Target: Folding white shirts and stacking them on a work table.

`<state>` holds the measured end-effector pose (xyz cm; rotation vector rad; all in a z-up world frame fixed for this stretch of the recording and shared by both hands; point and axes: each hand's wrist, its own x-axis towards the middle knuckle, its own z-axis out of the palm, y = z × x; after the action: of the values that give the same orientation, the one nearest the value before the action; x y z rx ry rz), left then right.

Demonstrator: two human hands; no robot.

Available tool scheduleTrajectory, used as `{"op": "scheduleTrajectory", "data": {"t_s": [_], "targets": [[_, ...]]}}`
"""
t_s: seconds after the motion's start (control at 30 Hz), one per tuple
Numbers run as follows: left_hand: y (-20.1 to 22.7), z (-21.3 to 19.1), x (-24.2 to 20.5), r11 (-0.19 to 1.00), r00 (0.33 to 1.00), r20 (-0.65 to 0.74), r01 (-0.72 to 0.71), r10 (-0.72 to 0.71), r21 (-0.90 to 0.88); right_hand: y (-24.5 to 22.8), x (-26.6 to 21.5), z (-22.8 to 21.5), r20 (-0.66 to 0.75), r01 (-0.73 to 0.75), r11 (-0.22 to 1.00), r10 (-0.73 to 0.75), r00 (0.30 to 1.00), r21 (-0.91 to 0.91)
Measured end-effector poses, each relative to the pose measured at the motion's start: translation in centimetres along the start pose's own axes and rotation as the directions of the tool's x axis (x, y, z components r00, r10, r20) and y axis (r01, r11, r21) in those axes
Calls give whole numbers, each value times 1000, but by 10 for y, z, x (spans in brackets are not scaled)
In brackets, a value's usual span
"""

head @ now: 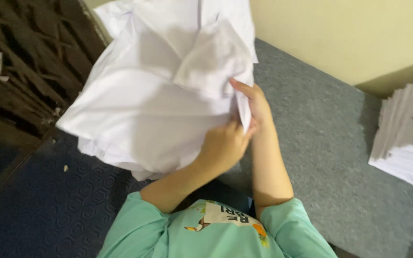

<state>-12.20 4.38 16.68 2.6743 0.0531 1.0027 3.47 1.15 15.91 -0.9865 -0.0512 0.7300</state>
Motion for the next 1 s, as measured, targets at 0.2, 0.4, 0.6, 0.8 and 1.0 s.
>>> {"op": "scheduleTrajectory", "data": {"t_s": [0.2, 0.4, 0.6, 0.8, 1.0], "targets": [[63, -36, -4, 774, 883, 290, -119, 369, -621, -36, -61, -145, -345, 202, 953, -272, 898, -228], [65, -6, 79, 774, 928, 88, -246, 362, -584, -58, -192, -190, -346, 179, 842, -390, 853, -508], [54, 154, 172, 1000, 743, 669, 15, -18, 10, -56, -248, -215, -321, -67, 680, -256, 912, -731], [76, 242, 125, 867, -112, 927, 330, -358, 374, -59, -278, -178, -487, -355, 629, -42, 872, -691], [49, 292, 170, 973, 393, 918, 187, 49, -132, -46, -256, -213, -591, -443, 499, -186, 785, -745]]}}
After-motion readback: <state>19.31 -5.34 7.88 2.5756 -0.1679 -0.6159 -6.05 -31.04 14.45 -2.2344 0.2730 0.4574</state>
